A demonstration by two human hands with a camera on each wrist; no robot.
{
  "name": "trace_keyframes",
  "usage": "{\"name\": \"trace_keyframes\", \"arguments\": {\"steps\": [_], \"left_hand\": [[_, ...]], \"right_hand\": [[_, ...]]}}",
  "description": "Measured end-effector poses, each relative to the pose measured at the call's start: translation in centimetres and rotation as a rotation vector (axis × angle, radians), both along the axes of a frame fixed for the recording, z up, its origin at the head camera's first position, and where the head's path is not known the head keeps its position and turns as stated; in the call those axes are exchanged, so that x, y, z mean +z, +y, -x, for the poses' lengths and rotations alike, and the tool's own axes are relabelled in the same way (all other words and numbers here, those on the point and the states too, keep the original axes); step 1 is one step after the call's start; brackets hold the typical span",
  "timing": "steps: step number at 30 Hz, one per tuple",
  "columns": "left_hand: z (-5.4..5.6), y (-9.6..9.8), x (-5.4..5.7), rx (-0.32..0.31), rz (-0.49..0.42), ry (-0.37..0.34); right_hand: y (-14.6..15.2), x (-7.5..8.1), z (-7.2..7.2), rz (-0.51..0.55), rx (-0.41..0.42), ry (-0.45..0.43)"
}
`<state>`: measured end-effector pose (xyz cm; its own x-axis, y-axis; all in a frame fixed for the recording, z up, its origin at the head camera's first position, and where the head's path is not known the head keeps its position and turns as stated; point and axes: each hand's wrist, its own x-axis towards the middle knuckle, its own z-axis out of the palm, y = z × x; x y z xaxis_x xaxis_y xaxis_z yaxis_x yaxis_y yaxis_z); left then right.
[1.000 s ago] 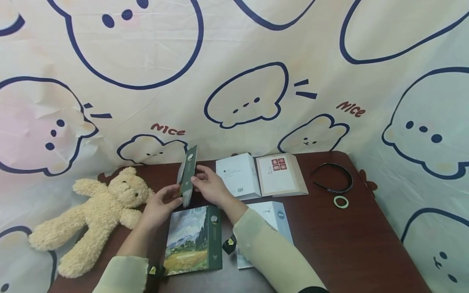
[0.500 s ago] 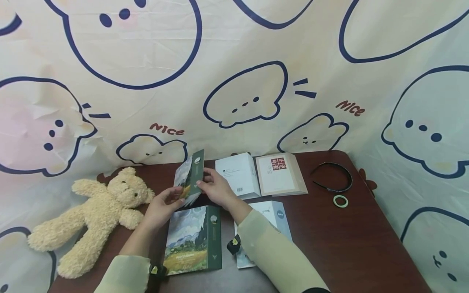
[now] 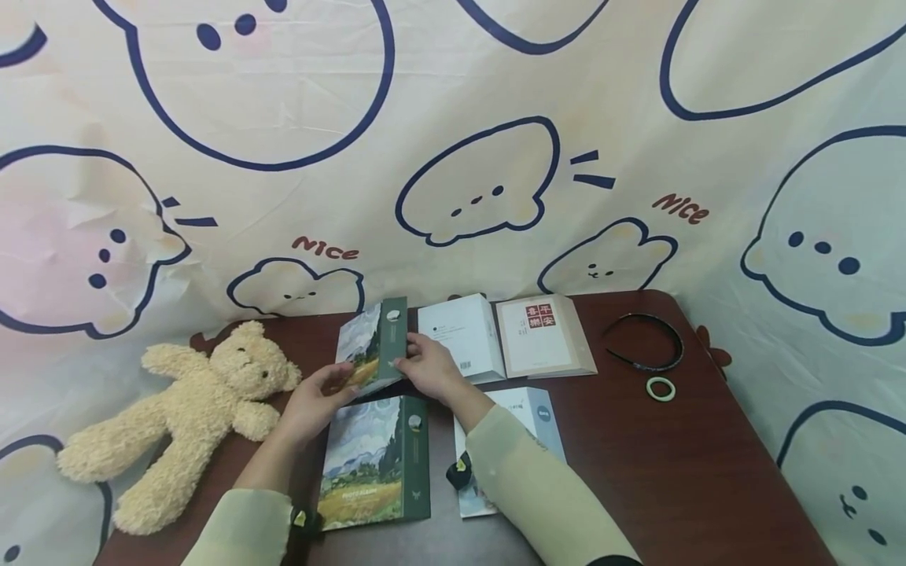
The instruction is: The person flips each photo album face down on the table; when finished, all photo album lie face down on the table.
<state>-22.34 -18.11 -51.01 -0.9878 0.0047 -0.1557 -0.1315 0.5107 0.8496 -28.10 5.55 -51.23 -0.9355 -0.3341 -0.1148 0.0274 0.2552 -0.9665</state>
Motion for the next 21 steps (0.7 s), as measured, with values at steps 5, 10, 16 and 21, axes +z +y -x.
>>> {"name": "trace_keyframes", "arguments": {"steps": [5, 10, 16, 21], "left_hand": [[0.1, 0.1, -0.1, 0.002, 0.017, -0.004], [0.3, 0.1, -0.2, 0.014, 0.04, -0.017], [0.7, -0.1, -0.4, 0.018, 0.068, -0.02], [1.0, -0.4, -0.5, 0.011, 0.08, -0.024]], "right_hand": [[0.2, -0.3, 0.1, -0.107, 0.004, 0.037], [0.1, -0.7, 0.5, -0.244, 0.008, 0.086], [-0.4, -0.7, 0.7, -0.36, 0.028, 0.147], [-1.0, -1.0, 1.0, -0.449, 0.032, 0.184]]}}
